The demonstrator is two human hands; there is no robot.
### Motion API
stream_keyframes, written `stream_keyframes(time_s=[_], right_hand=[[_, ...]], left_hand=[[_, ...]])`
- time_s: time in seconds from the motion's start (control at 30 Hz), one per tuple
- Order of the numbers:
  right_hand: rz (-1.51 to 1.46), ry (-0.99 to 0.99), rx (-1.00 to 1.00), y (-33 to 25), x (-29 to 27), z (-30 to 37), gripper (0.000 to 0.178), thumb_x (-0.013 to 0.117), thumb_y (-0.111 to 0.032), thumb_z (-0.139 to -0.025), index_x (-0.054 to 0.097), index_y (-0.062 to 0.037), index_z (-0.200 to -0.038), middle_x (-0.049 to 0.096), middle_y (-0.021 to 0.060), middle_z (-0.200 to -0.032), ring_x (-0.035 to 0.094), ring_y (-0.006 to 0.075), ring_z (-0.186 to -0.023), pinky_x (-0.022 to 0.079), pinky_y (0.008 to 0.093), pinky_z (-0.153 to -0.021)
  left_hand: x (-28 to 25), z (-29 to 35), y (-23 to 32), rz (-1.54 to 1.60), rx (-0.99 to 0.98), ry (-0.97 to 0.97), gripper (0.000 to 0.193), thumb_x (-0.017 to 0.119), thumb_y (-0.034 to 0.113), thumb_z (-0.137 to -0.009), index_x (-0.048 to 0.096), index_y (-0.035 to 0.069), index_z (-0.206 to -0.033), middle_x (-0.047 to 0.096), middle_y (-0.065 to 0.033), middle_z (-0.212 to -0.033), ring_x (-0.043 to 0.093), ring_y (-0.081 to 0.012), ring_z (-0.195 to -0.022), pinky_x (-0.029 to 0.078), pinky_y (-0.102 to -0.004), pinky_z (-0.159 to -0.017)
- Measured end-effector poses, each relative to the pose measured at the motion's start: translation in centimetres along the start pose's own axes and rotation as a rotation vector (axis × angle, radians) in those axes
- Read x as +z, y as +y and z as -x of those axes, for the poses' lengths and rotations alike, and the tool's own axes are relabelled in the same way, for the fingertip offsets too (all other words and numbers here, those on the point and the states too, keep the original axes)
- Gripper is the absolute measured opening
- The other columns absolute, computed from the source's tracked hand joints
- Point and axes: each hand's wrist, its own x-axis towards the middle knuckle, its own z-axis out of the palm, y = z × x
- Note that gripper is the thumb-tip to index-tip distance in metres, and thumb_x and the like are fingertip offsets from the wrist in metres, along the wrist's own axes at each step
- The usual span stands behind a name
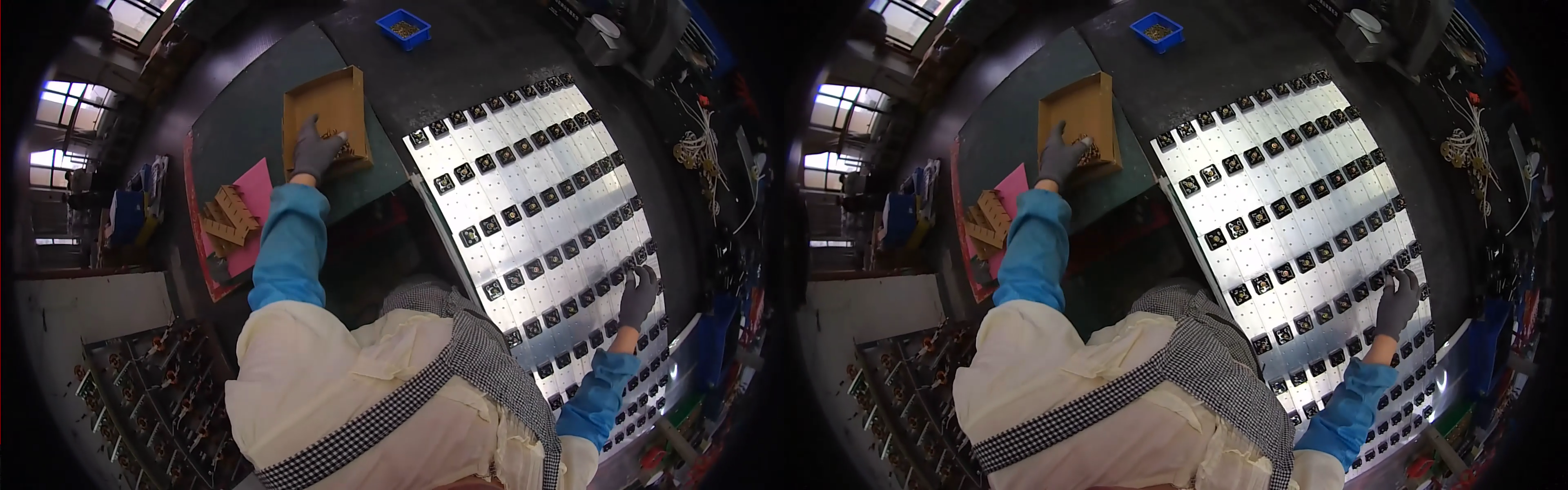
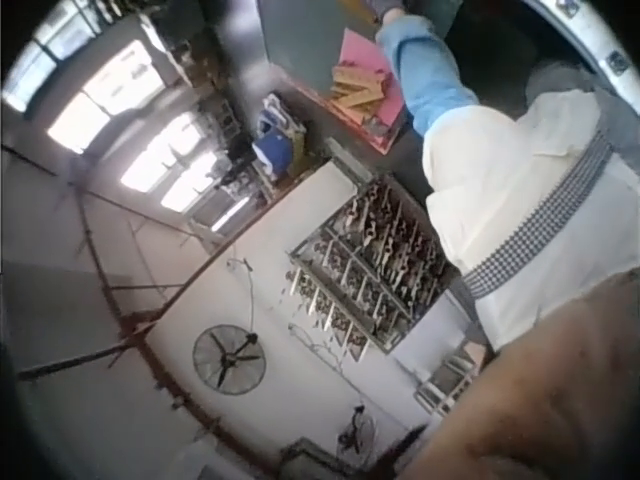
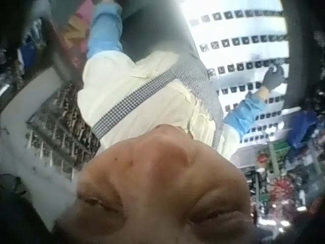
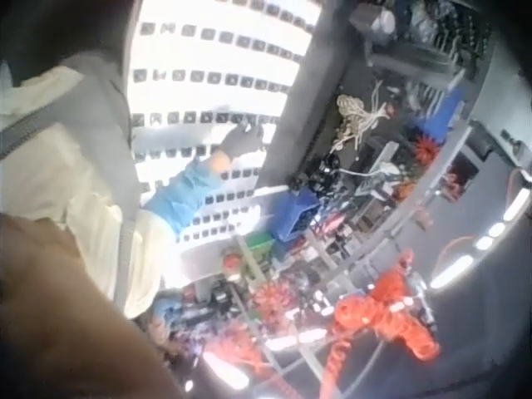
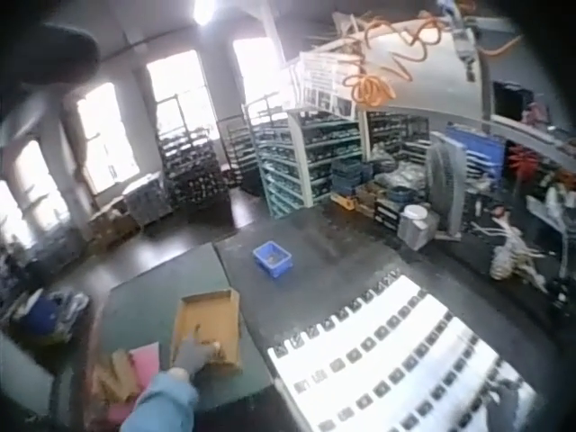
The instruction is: The recorder is placing small metal components into individual slots on an assembly fixture.
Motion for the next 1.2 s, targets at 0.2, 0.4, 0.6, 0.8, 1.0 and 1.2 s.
stream_keyframes(time_s=[0.2,0.4,0.6,0.8,1.0,1.2], right_hand=[[-0.313,-0.085,-0.026,-6.0,-1.7,2.5,0.018,0.065,-0.015,-0.089,0.068,-0.0006,-0.098,0.066,0.0142,-0.114,0.061,0.034,-0.107,0.048,0.041,-0.093],[-0.455,-0.084,-0.001,-9.4,-1.8,4.8,0.017,0.064,-0.013,-0.09,0.067,0.0011,-0.099,0.066,0.0136,-0.109,0.062,0.0312,-0.106,0.049,0.038,-0.092],[-0.54,-0.055,0.0,-12.0,-1.7,6.4,0.017,0.064,-0.012,-0.091,0.067,0.0018,-0.1,0.066,0.012,-0.106,0.064,0.0264,-0.096,0.052,0.0355,-0.085],[-0.643,-0.1,0.102,-14.6,-3.2,5.7,0.015,0.062,-0.011,-0.093,0.067,0.001,-0.1,0.066,0.0091,-0.105,0.063,0.0193,-0.088,0.052,0.0305,-0.075],[-0.612,-0.062,-0.009,-16.3,-2.7,4.7,0.015,0.062,-0.012,-0.093,0.068,0.0003,-0.1,0.067,0.0102,-0.108,0.064,0.0206,-0.094,0.051,0.0306,-0.076],[-0.588,-0.015,-0.007,-15.1,-3.5,6.8,0.015,0.065,-0.01,-0.088,0.069,0.0005,-0.099,0.068,0.0149,-0.107,0.064,0.031,-0.099,0.051,0.0384,-0.085]], left_hand=[[1.8,-4.2,-4.5,-0.33,-0.292,-0.36,0.086,0.081,0.04,-0.073,0.045,0.009,-0.144,0.033,-0.026,-0.15,0.041,-0.0444,-0.136,0.034,-0.0442,-0.115],[1.4,-5.6,-6.8,-0.367,-0.248,-0.403,0.073,0.073,0.038,-0.078,0.047,0.015,-0.143,0.037,-0.0258,-0.146,0.046,-0.0441,-0.131,0.039,-0.0459,-0.112],[3.8,-7.5,-11.5,-0.423,-0.138,-0.216,0.052,0.062,0.031,-0.09,0.051,0.013,-0.137,0.052,-0.0271,-0.134,0.054,-0.0447,-0.122,0.045,-0.0474,-0.104],[1.9,-9.0,-14.5,-0.363,-0.062,0.091,0.042,0.058,0.034,-0.096,0.055,0.008,-0.128,0.066,-0.0274,-0.109,0.061,-0.0459,-0.109,0.047,-0.0504,-0.092],[1.4,-9.2,-16.3,0.532,-0.533,0.092,0.033,0.059,0.032,-0.098,0.057,0.005,-0.117,0.065,-0.0112,-0.083,0.062,-0.0217,-0.07,0.049,-0.0366,-0.055],[6.0,-12.4,-20.0,1.457,-0.309,-0.461,0.012,0.048,0.02,-0.103,0.055,0.011,-0.107,0.052,-0.0015,-0.075,0.049,-0.0078,-0.06,0.042,-0.0216,-0.049]])
